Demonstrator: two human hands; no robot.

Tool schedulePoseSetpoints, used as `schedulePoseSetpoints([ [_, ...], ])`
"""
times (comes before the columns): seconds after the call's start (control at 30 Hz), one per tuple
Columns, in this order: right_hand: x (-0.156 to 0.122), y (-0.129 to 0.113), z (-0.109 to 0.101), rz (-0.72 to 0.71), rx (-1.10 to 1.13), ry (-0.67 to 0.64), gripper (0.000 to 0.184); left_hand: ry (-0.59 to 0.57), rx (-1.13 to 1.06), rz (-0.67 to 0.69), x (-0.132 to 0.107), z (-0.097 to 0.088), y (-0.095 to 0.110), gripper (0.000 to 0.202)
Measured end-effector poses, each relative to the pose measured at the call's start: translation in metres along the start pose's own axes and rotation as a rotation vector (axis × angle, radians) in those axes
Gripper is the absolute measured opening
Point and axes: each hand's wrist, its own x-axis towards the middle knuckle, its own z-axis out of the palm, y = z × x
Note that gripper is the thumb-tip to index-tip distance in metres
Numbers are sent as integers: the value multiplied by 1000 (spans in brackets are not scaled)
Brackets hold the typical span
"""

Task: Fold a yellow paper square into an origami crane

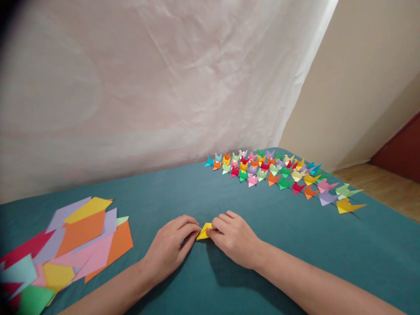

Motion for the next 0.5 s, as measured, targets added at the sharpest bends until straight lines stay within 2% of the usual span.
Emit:
schedulePoseSetpoints([
  [0.23,2,-3,-2,38,23,-42,20,-26,9,29,-2,0,1,18],
  [0.5,-3,3,-5,66,240,-86,18,-40,34,54,-2,1,-1,19],
])
